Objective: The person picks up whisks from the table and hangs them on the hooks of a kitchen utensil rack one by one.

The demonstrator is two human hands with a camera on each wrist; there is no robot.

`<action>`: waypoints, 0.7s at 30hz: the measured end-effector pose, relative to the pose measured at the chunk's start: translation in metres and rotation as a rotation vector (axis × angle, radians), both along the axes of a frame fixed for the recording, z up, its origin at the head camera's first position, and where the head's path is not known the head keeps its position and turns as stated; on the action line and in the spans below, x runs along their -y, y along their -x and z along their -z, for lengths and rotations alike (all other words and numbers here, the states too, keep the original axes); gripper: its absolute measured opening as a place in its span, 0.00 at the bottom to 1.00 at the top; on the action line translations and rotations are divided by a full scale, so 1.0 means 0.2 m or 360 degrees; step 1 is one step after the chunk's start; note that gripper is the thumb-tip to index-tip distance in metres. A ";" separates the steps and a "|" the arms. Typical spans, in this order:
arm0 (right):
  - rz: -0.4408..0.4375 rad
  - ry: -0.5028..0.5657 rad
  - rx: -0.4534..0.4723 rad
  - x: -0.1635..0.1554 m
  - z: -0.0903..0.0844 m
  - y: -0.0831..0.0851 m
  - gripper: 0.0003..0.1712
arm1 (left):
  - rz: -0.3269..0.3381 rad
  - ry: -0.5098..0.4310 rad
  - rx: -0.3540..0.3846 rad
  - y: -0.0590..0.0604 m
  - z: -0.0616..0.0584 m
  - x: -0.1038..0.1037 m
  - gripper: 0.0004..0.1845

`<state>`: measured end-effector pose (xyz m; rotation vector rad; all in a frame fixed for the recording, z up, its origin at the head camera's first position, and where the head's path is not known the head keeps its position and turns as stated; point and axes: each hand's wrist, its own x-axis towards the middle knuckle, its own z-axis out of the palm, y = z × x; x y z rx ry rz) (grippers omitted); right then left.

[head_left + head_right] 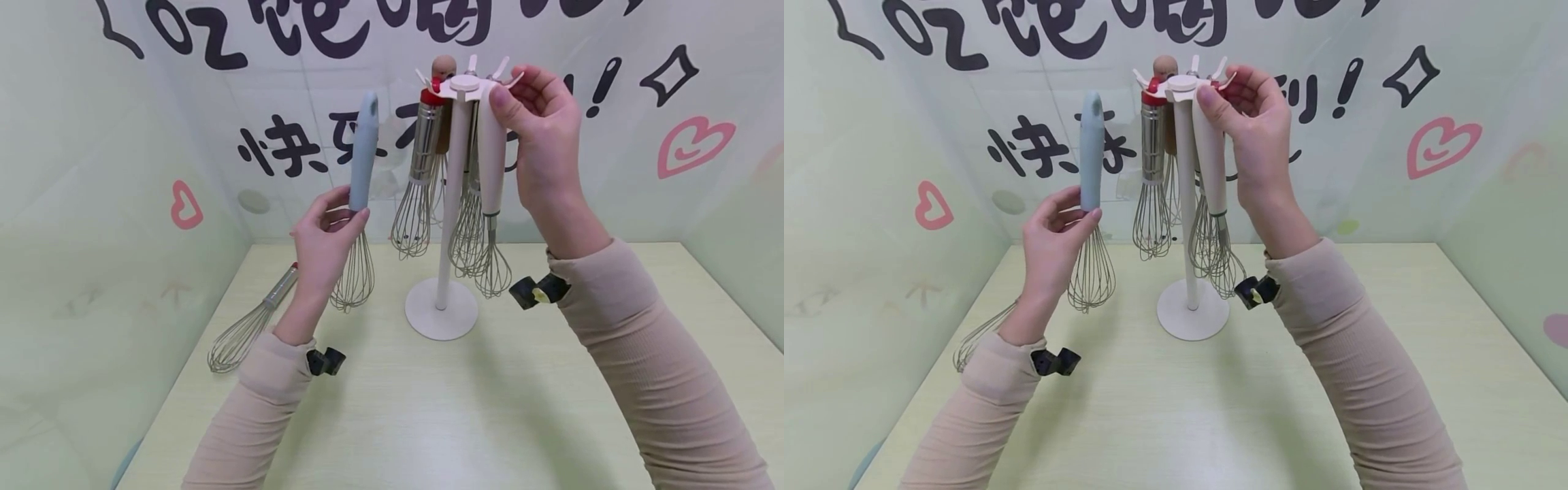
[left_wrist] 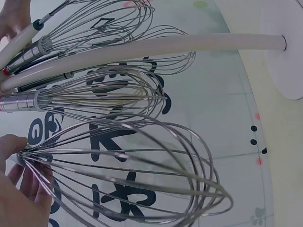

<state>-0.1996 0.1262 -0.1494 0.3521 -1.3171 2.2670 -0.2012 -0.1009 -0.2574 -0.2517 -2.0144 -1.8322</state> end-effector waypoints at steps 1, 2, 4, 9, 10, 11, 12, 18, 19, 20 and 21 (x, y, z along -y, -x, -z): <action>-0.0015 0.0006 0.0005 0.00 0.00 0.00 0.10 | 0.0006 -0.0007 -0.0005 0.00 -0.01 -0.01 0.23; -0.0023 0.0011 0.0014 -0.01 0.00 0.00 0.10 | 0.0013 -0.0015 -0.0011 -0.01 -0.01 -0.01 0.23; -0.0031 0.0017 0.0031 -0.01 -0.01 0.00 0.10 | 0.0023 -0.0025 -0.0022 -0.02 -0.02 -0.02 0.23; -0.0029 0.0005 0.0046 -0.02 -0.01 0.00 0.11 | 0.0057 -0.0041 -0.0052 -0.03 -0.04 -0.05 0.23; -0.0031 0.0006 0.0044 -0.02 -0.01 0.00 0.11 | 0.0065 -0.0045 -0.0057 -0.04 -0.05 -0.05 0.24; -0.0036 0.0000 0.0039 -0.02 -0.01 0.00 0.11 | 0.0071 -0.0050 -0.0062 -0.04 -0.05 -0.06 0.24; -0.0040 -0.0005 0.0031 -0.02 -0.01 0.00 0.11 | 0.0074 -0.0054 -0.0067 -0.04 -0.05 -0.06 0.24; -0.0054 -0.0034 -0.0003 -0.02 0.00 0.00 0.11 | 0.0085 -0.0050 -0.0109 -0.05 -0.06 -0.09 0.24; -0.0053 -0.0034 -0.0003 -0.02 0.00 0.00 0.11 | 0.0091 -0.0050 -0.0116 -0.05 -0.06 -0.09 0.24; -0.0049 -0.0039 -0.0005 -0.02 0.00 0.00 0.11 | 0.0098 -0.0052 -0.0119 -0.06 -0.07 -0.10 0.24; -0.0047 -0.0041 -0.0006 -0.02 0.00 0.01 0.11 | 0.0104 -0.0054 -0.0123 -0.06 -0.07 -0.10 0.24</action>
